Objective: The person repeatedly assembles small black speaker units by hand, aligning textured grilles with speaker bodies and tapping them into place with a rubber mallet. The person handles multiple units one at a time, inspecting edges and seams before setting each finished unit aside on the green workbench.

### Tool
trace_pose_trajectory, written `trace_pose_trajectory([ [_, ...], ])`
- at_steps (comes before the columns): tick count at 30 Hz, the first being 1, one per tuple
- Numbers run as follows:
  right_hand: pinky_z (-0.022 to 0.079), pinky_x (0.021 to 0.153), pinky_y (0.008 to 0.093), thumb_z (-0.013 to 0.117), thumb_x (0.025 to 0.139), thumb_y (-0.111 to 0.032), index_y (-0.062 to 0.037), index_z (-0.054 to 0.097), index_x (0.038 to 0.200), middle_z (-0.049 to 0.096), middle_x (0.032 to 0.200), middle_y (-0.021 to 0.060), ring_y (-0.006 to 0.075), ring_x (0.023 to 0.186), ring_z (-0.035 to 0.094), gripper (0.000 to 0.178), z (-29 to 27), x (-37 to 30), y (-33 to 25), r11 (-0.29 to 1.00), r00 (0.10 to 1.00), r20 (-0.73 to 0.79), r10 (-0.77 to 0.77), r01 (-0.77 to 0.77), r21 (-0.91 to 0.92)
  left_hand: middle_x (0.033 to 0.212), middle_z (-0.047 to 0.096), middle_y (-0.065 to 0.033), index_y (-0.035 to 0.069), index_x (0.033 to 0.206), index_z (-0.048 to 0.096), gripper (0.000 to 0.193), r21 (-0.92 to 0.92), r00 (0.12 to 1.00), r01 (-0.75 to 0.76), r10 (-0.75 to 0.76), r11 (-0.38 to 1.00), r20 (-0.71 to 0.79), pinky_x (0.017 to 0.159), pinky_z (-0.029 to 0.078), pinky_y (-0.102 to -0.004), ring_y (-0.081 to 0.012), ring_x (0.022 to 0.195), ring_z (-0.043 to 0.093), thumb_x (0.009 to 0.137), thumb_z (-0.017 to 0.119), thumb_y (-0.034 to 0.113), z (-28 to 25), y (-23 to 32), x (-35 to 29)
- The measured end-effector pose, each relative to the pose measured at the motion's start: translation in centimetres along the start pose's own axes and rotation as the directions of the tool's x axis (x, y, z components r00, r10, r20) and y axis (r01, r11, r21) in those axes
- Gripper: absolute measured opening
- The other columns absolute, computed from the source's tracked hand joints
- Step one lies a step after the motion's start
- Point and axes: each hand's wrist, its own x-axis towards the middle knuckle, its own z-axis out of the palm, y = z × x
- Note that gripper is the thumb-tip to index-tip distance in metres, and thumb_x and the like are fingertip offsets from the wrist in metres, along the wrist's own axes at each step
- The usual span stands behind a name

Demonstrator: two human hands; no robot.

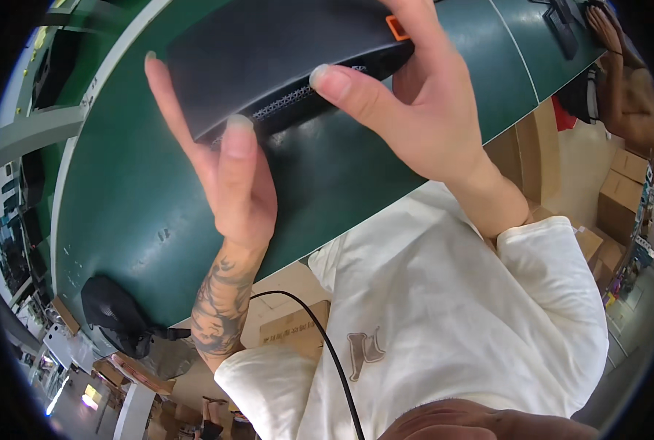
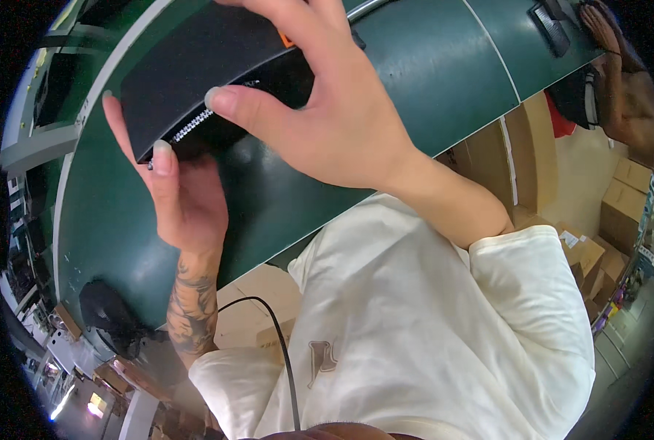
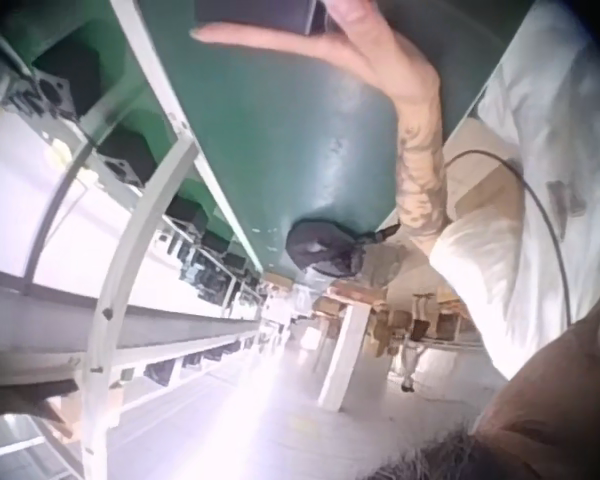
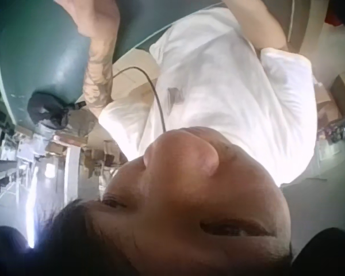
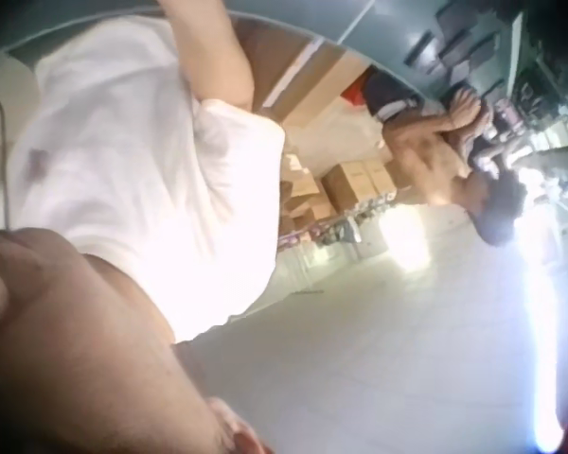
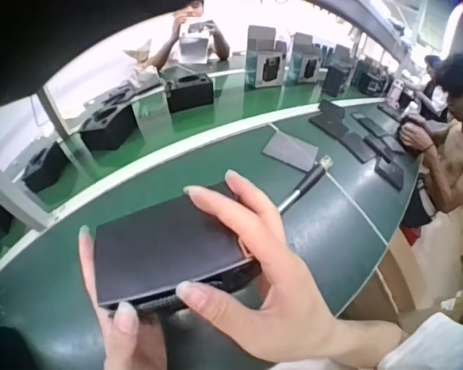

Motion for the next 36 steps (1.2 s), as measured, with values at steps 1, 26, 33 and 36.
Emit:
trace_pose_trajectory([
  [1, 0.035, 0.116, 0.0409, 0.078, 0.090, -0.018, -0.0052, 0.041, 0.155, 0.024, 0.158, 0.0270, 0.0375, 0.142, 0.039, 0.076, -0.1, -0.1, -0.1, 1.000, 1.000, -0.001, 0.000, 0.000, 0.003, 0.157, 0.037, -0.0230, 0.003, 0.165, 0.012, 0.088, 0.004, 1.000, -0.008, 0.008, 1.000, -0.023, 0.120, 0.032, -0.0474, -0.0343, 0.140, 0.046, 0.095, 0.060, 0.027, 0.4, 0.1, 0.0],
  [26, 0.038, 0.113, 0.0355, 0.077, 0.090, -0.010, 0.0000, 0.035, 0.157, 0.038, 0.151, 0.0219, 0.0285, 0.137, 0.045, 0.080, 0.4, -0.6, 0.4, 0.995, 0.995, -0.039, -0.096, 0.094, -0.039, 0.152, 0.044, -0.0226, 0.006, 0.164, 0.017, 0.075, -0.278, 0.956, 0.022, 0.061, 0.960, 0.287, 0.119, 0.034, -0.0443, -0.0322, 0.136, 0.051, 0.101, 0.055, 0.018, -3.4, -0.5, 1.2],
  [33, 0.039, 0.112, 0.0340, 0.077, 0.091, -0.007, 0.0015, 0.033, 0.158, 0.042, 0.149, 0.0204, 0.0260, 0.135, 0.047, 0.081, 0.3, -0.9, 0.1, 0.994, 0.994, -0.036, -0.102, 0.100, -0.051, 0.148, 0.048, -0.0224, 0.004, 0.163, 0.017, 0.076, 0.002, 0.996, 0.025, -0.025, 1.000, 0.083, 0.119, 0.035, -0.0441, -0.0326, 0.135, 0.052, 0.099, 0.056, 0.018, -1.1, 0.5, 0.8],
  [36, 0.039, 0.112, 0.0333, 0.077, 0.091, -0.006, 0.0021, 0.032, 0.158, 0.044, 0.148, 0.0198, 0.0249, 0.135, 0.048, 0.082, 0.4, -1.0, 0.1, 0.992, 0.993, -0.032, -0.110, 0.108, -0.063, 0.146, 0.050, -0.0222, 0.003, 0.162, 0.020, 0.075, 0.033, 0.996, 0.030, -0.033, 0.999, 0.083, 0.117, 0.037, -0.0434, -0.0322, 0.133, 0.054, 0.099, 0.058, 0.017, -1.3, 0.6, 0.5],
])
